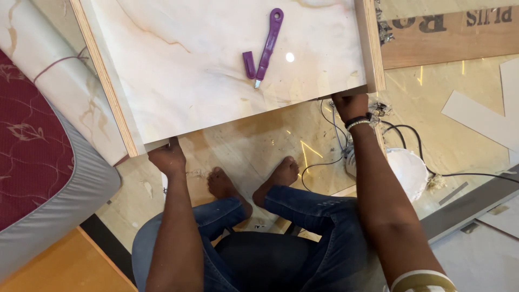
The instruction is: The person assembles a small wooden cabinet by sliding the frame onto a base, applying glue to a white panel, and marking it with a pen.
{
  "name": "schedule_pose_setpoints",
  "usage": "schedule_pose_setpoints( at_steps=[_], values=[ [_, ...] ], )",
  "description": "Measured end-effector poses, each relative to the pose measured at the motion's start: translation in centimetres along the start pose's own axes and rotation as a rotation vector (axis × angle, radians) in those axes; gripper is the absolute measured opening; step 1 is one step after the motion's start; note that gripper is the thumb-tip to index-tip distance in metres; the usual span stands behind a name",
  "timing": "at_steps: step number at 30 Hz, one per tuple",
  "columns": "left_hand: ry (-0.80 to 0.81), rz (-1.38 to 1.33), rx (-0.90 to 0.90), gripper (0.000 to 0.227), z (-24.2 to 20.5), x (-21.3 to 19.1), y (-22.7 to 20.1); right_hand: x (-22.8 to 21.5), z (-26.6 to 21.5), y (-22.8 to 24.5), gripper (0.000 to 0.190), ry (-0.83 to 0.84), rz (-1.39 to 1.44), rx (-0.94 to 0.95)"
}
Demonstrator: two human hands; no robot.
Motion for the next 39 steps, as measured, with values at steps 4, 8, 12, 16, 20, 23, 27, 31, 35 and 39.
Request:
schedule_pose_setpoints(
  at_steps=[4, 8, 12, 16, 20, 23, 27, 31, 35, 39],
  values=[
    [-0.100, 0.267, 0.010, 0.039, 0.7, 0.1, 0.8, 0.7, 0.0, -1.1, 0.027, 0.000, -0.138, -0.008],
    [-0.115, 0.149, 0.016, 0.044, 0.4, -0.1, 1.1, 1.3, -0.1, -1.9, 0.026, 0.062, -0.138, 0.037],
    [-0.122, 0.079, -0.036, 0.042, 0.4, 0.3, 1.1, 0.2, -0.4, -0.6, 0.045, 0.216, 0.284, 0.102],
    [-0.173, 0.273, -0.089, 0.025, -0.2, 0.2, 0.5, -5.9, -0.5, 2.8, 0.049, 0.330, 0.286, 0.151],
    [-0.207, 0.364, -0.031, 0.018, -0.3, 0.1, 0.2, -10.7, -1.0, 9.1, 0.060, 0.018, 0.512, -0.029],
    [-0.219, 0.406, -0.140, 0.020, -0.3, 0.1, 1.7, -11.7, -1.4, 10.8, 0.048, -0.128, 0.353, -0.062],
    [-0.237, 0.404, -0.026, 0.019, -0.2, 0.3, 1.1, -12.2, -1.5, 12.7, 0.037, -0.214, 0.106, -0.156],
    [-0.225, 0.411, -0.070, 0.019, -0.5, 0.2, 1.2, -12.6, -1.9, 13.8, 0.032, -0.259, -0.084, -0.176],
    [-0.228, 0.348, -0.156, 0.022, -0.6, 0.1, 1.6, -12.6, -2.1, 14.3, 0.024, -0.298, -0.166, -0.167],
    [-0.256, 0.375, 0.039, 0.018, -0.5, -0.2, 0.1, -12.2, -2.4, 14.7, 0.019, -0.372, -0.215, -0.206]
  ],
)
Point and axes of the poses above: each hand's wrist, its own z-axis towards the middle knuckle, its own x-axis out of the palm, y = z × x, the point moved 9 cm from there along z, towards the middle knuckle, and after that the axes turned 11 degrees about -x, right-handed, at the moved point
